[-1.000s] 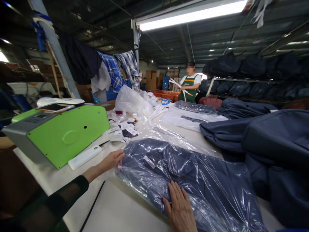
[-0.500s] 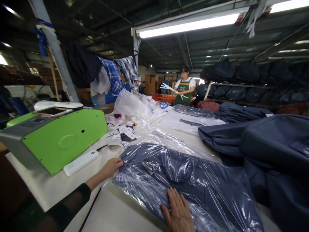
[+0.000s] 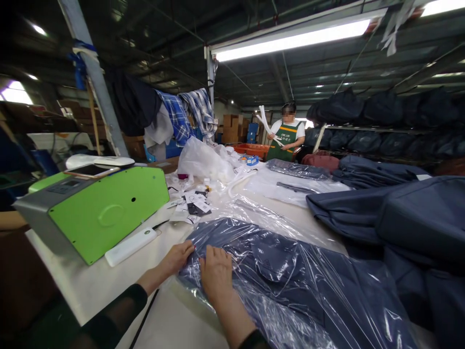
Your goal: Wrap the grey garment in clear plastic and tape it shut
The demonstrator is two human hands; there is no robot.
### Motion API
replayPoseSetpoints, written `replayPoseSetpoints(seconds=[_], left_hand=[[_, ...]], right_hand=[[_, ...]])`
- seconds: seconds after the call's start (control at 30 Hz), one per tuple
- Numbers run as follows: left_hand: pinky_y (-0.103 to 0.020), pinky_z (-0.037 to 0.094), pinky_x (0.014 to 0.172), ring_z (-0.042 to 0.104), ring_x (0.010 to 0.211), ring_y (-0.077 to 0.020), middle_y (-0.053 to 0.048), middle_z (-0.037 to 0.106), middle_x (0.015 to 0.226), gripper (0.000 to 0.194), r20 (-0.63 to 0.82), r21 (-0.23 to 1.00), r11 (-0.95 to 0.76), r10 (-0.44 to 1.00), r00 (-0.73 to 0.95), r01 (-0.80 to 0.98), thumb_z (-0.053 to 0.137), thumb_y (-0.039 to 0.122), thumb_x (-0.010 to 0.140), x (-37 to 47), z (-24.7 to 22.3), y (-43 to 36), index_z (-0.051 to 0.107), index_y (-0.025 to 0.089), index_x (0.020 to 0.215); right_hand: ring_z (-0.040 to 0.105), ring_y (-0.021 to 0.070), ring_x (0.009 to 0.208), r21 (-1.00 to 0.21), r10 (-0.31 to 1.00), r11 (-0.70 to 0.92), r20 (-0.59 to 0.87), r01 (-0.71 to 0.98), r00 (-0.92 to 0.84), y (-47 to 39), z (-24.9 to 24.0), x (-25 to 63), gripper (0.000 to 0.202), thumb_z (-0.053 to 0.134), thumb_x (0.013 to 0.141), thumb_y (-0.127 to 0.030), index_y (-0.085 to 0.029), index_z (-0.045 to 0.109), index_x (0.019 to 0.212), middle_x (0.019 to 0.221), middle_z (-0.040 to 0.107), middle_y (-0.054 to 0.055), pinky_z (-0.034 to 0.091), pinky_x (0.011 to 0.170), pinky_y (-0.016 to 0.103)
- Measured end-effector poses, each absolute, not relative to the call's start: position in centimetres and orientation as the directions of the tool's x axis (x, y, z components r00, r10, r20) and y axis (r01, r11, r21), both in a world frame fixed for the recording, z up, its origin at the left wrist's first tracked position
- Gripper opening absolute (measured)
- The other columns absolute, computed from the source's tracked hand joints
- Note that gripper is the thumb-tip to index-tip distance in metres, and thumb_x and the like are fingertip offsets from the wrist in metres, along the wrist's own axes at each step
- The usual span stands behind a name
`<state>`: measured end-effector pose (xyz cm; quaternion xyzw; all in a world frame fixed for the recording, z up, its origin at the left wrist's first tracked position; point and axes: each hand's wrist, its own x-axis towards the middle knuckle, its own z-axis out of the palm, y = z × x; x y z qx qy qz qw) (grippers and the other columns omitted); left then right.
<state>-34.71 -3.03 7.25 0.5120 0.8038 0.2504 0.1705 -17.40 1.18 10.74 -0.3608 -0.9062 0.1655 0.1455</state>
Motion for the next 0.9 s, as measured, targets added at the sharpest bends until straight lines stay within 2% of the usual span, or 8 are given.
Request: replayPoseSetpoints(seconds=[0.17, 0.3, 0.43, 0.53, 0.63, 0.73, 0.9], left_hand=[[-0.026, 0.039, 0.068, 0.052, 0.069, -0.0153, 0.002, 0.046, 0.062, 0.025, -0.052, 0.596, 0.361, 0.909, -0.414, 0.718, 0.036, 0.028, 0.089, -35.0, 7.1, -2.8, 0.037, 0.021, 0.064], [-0.026, 0.038, 0.065, 0.052, 0.071, -0.0171, 0.001, 0.046, 0.061, 0.026, -0.129, 0.637, 0.371, 0.915, -0.381, 0.676, 0.037, 0.035, 0.083, -35.4, 8.0, -2.5, 0.037, 0.022, 0.061], [-0.027, 0.039, 0.059, 0.051, 0.067, -0.0182, 0.000, 0.050, 0.065, 0.026, -0.283, 0.703, 0.382, 0.924, -0.258, 0.599, 0.050, 0.045, 0.070, -35.9, 10.3, -3.2, 0.046, 0.020, 0.064], [-0.026, 0.040, 0.057, 0.052, 0.065, -0.0178, 0.001, 0.055, 0.068, 0.026, -0.381, 0.730, 0.406, 0.909, -0.167, 0.550, 0.063, 0.039, 0.055, -36.5, 11.6, -4.2, 0.053, 0.019, 0.069], [-0.026, 0.038, 0.057, 0.049, 0.062, -0.0166, 0.001, 0.053, 0.064, 0.017, -0.392, 0.691, 0.458, 0.887, -0.243, 0.559, 0.061, 0.030, 0.053, -37.7, 11.8, -5.3, 0.051, 0.018, 0.060], [-0.028, 0.037, 0.057, 0.047, 0.058, -0.0164, 0.000, 0.050, 0.059, 0.017, -0.356, 0.644, 0.520, 0.853, -0.382, 0.561, 0.057, 0.032, 0.059, -39.5, 11.4, -6.0, 0.047, 0.019, 0.055], [-0.028, 0.032, 0.058, 0.041, 0.056, -0.0155, 0.002, 0.047, 0.055, 0.023, -0.145, 0.628, 0.541, 0.788, -0.598, 0.560, 0.057, 0.037, 0.067, -41.8, 10.3, -5.5, 0.045, 0.021, 0.057]], right_hand=[[0.063, 0.0239, 0.098, -0.498, 0.785, 0.530, -0.018, 0.686, -0.619, 2.5, 9.4, -20.5, 0.017, 0.062, 0.084, -0.029, -0.018, 0.064, 0.097, 0.099, 0.070, 0.006, 0.042, 0.083, 0.033], [0.065, 0.0210, 0.089, -0.541, 0.802, 0.458, -0.092, 0.706, -0.590, 3.9, 8.9, -20.8, 0.009, 0.065, 0.079, -0.028, -0.021, 0.065, 0.084, 0.089, 0.072, 0.003, 0.039, 0.068, 0.027], [0.065, 0.0194, 0.090, -0.559, 0.819, 0.433, -0.084, 0.707, -0.568, 3.9, 8.3, -21.0, 0.008, 0.060, 0.082, -0.026, -0.023, 0.065, 0.088, 0.091, 0.072, 0.002, 0.037, 0.068, 0.026], [0.065, 0.0194, 0.091, -0.563, 0.828, 0.420, -0.083, 0.712, -0.554, 3.6, 7.8, -21.0, 0.010, 0.056, 0.085, -0.026, -0.023, 0.064, 0.091, 0.093, 0.072, 0.002, 0.037, 0.071, 0.026], [0.065, 0.0194, 0.090, -0.571, 0.830, 0.413, -0.085, 0.709, -0.551, 3.5, 7.7, -20.9, 0.011, 0.054, 0.085, -0.025, -0.023, 0.065, 0.089, 0.092, 0.072, 0.002, 0.038, 0.071, 0.026], [0.066, 0.0202, 0.089, -0.580, 0.833, 0.405, -0.085, 0.707, -0.547, 3.6, 7.8, -20.9, 0.012, 0.054, 0.085, -0.024, -0.021, 0.065, 0.087, 0.090, 0.072, 0.003, 0.038, 0.070, 0.026], [0.066, 0.0219, 0.089, -0.582, 0.838, 0.403, -0.076, 0.706, -0.540, 3.6, 7.8, -20.9, 0.014, 0.053, 0.087, -0.028, -0.020, 0.064, 0.088, 0.090, 0.072, 0.005, 0.038, 0.069, 0.028]])
